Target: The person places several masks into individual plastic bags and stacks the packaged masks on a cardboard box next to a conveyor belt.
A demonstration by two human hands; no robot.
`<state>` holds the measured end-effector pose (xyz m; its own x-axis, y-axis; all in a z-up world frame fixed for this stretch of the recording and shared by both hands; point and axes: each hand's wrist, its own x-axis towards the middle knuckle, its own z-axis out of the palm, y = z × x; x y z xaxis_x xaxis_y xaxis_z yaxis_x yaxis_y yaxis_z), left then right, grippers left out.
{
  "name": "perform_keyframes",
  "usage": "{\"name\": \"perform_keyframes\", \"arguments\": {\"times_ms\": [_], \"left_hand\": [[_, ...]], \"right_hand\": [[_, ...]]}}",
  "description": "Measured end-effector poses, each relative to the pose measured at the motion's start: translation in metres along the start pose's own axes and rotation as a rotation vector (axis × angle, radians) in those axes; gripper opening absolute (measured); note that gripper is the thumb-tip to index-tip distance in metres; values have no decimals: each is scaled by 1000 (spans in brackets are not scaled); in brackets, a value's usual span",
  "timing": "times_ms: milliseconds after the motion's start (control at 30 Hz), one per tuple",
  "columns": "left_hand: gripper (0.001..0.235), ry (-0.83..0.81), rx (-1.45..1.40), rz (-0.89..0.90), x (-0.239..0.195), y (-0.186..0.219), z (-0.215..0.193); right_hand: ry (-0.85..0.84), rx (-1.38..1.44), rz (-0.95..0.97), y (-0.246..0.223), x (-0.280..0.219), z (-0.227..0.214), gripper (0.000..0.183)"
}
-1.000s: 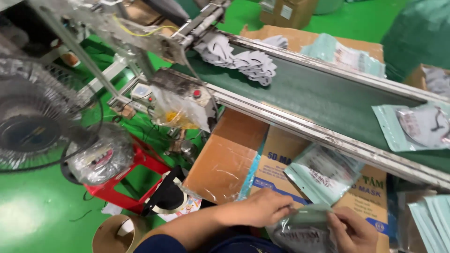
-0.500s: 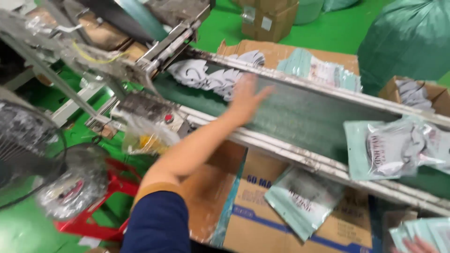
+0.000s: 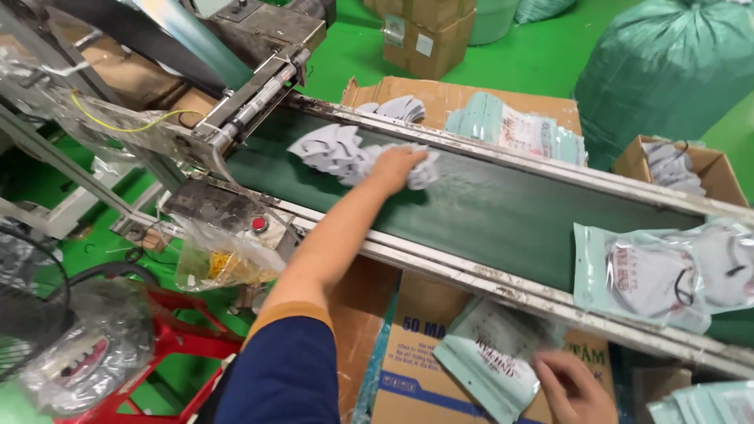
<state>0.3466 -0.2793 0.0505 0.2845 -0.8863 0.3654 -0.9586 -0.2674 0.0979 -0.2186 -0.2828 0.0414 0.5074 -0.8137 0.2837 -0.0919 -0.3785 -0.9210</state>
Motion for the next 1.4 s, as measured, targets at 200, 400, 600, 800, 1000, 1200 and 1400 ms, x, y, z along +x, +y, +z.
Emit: {"name": "perform_keyframes", "arguments": {"times_ms": [200,400,600,800,1000,1200,1400], "left_hand": [[76,200,-632,-109,-69,243,-136],[97,-214,-907,114,-209,292,-194],[81,-617,-1095,-155,-339,287,-125],[65,-751,-1574,-137,-410,317,-127],[101,-100,-839,12,-364,280,-178],[92,-177,-735,-41,-357,250,-106],[100,-89,-762,-16,-367,250,-68]], "right_hand": [[-33,-169,-486,-133,19,70,72],[-163,-62,38,-28,-51,45,42],[-434,452,596,-20,-166,14,57],[-703,434,575,-37,-181,14,76],[-542,57,-27,-84,-109,51,69],[-511,4,-50,-26,-99,106,85],[-424,-215,-324,-25,-94,106,58]]}}
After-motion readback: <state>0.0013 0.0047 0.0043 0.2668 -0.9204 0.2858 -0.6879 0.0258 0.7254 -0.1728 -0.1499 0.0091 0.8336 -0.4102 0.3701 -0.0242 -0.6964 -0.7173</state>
